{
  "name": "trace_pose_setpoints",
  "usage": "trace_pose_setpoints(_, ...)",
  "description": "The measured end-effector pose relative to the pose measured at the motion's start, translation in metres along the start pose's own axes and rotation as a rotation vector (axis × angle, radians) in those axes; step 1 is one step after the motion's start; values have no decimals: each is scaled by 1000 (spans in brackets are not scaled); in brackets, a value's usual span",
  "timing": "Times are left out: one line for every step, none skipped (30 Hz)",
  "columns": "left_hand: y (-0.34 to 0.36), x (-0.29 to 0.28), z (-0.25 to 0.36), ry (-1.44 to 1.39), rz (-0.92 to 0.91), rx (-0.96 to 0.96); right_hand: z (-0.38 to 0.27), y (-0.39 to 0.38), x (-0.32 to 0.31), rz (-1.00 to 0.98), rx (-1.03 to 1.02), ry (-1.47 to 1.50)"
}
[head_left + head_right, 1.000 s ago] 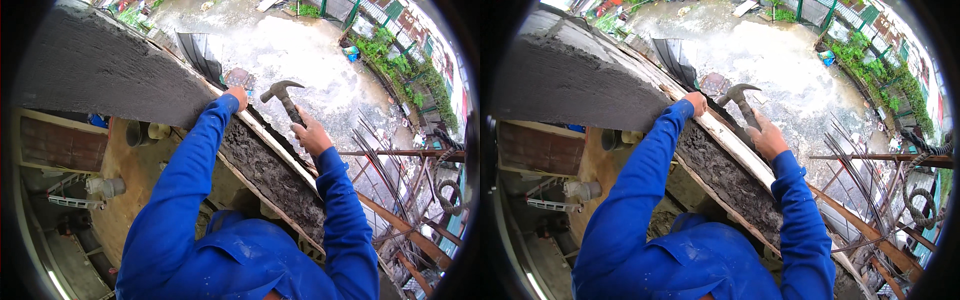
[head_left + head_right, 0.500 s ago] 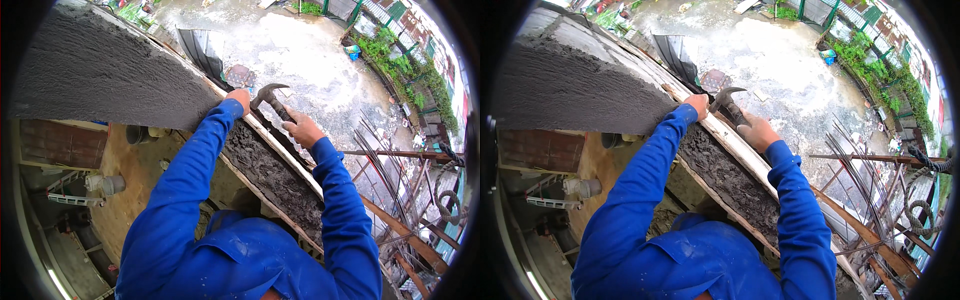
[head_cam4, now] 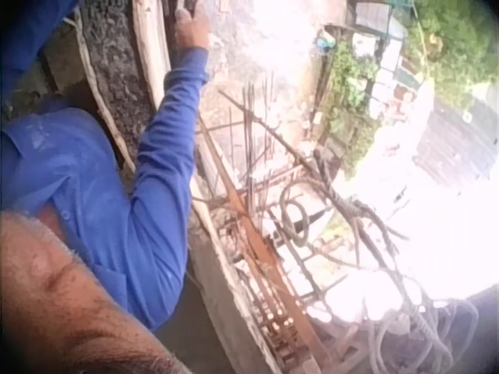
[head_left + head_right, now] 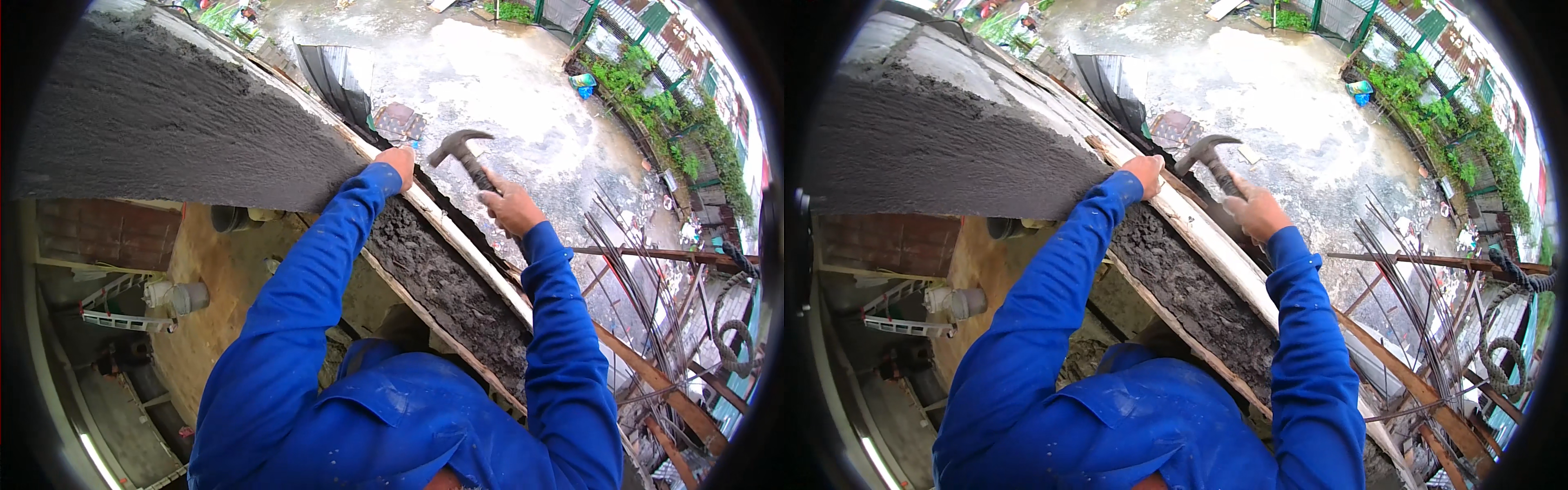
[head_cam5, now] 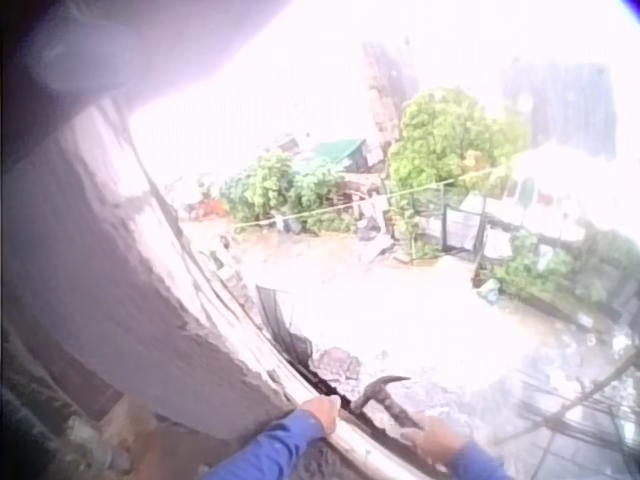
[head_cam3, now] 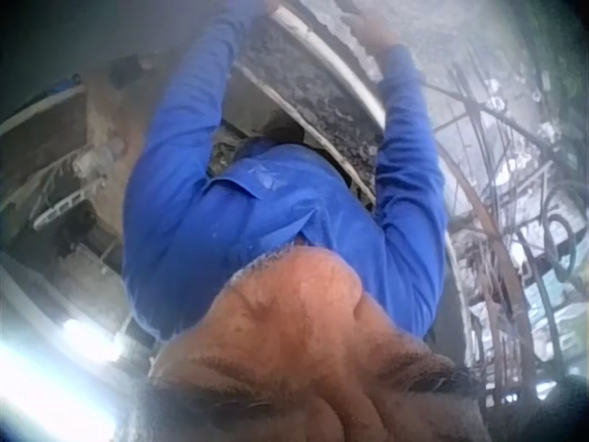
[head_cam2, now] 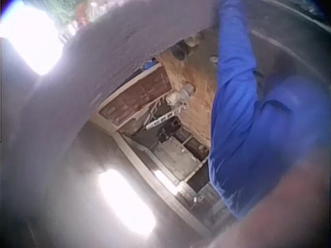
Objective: The person positions a wooden board against a concrete form containing wet mortar and drives nails into the wood with a hammer.
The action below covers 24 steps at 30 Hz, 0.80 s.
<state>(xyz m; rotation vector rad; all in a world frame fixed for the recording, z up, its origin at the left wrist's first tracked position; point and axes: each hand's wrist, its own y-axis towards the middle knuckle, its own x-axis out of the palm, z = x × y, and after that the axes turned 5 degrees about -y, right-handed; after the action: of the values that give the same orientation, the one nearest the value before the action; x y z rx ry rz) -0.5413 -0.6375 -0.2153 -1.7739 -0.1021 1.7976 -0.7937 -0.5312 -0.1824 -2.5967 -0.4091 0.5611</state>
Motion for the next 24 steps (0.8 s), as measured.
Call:
trace_pose_setpoints(-2,-1,-1,1,0,-1,3,3,-2,-1,-1,0)
trace_pose_setpoints(-6,-4,2,-32,2,22,6,5,-7,53,-19,23)
trace_pose_setpoints(-10,-7,5,-64,4,46,8,6,-9,108,-37,44)
trace_pose_setpoints(-17,-7,10,-66,2,46,11,4,-10,106,-32,41)
trace_pose_setpoints(-26,-10,20,-96,143,47,12,2,-9,106,-31,38)
trace_pose_setpoints(-37,-11,30,-126,282,46,15,1,-6,114,-40,34)
trace_pose_setpoints(-48,-12,41,-143,329,180,18,-1,-4,122,-47,29)
trace_pose_setpoints(-65,-12,51,-155,380,305,11,-6,-1,82,-21,67)
trace_pose_setpoints(-83,-6,65,-192,472,487,10,-8,0,78,-20,65)
trace_pose_setpoints(-94,-3,78,-318,433,660,10,-10,2,71,7,85)
trace_pose_setpoints(-104,-4,93,-204,247,680,10,-11,3,64,33,104)
trace_pose_setpoints(-107,8,100,-191,297,712,9,-10,5,60,33,103)
trace_pose_setpoints(-107,17,102,-177,346,743,8,-10,6,51,19,99)
trace_pose_setpoints(-106,19,100,-181,344,743,8,-10,7,44,9,96)
trace_pose_setpoints(-105,21,98,-149,271,710,7,-10,7,43,13,95)
trace_pose_setpoints(-105,22,96,-117,197,677,5,-9,6,55,11,89)
trace_pose_setpoints(-104,25,95,-121,194,677,3,-8,7,66,10,83)
trace_pose_setpoints(-102,27,94,-132,255,710,0,-9,7,64,14,82)
trace_pose_setpoints(-100,29,92,-141,316,742,-4,-9,6,66,25,111)
trace_pose_setpoints(-99,31,92,-144,315,745,-5,-9,5,72,38,140)
trace_pose_setpoints(-98,33,92,-142,329,755,-5,-8,3,73,40,140)
trace_pose_setpoints(-97,34,92,-139,344,764,-4,-5,0,105,6,128)
trace_pose_setpoints(-96,35,92,-136,344,762,-4,-2,-1,134,-31,117)
trace_pose_setpoints(-96,36,92,-143,346,764,-4,0,-2,126,-27,77)
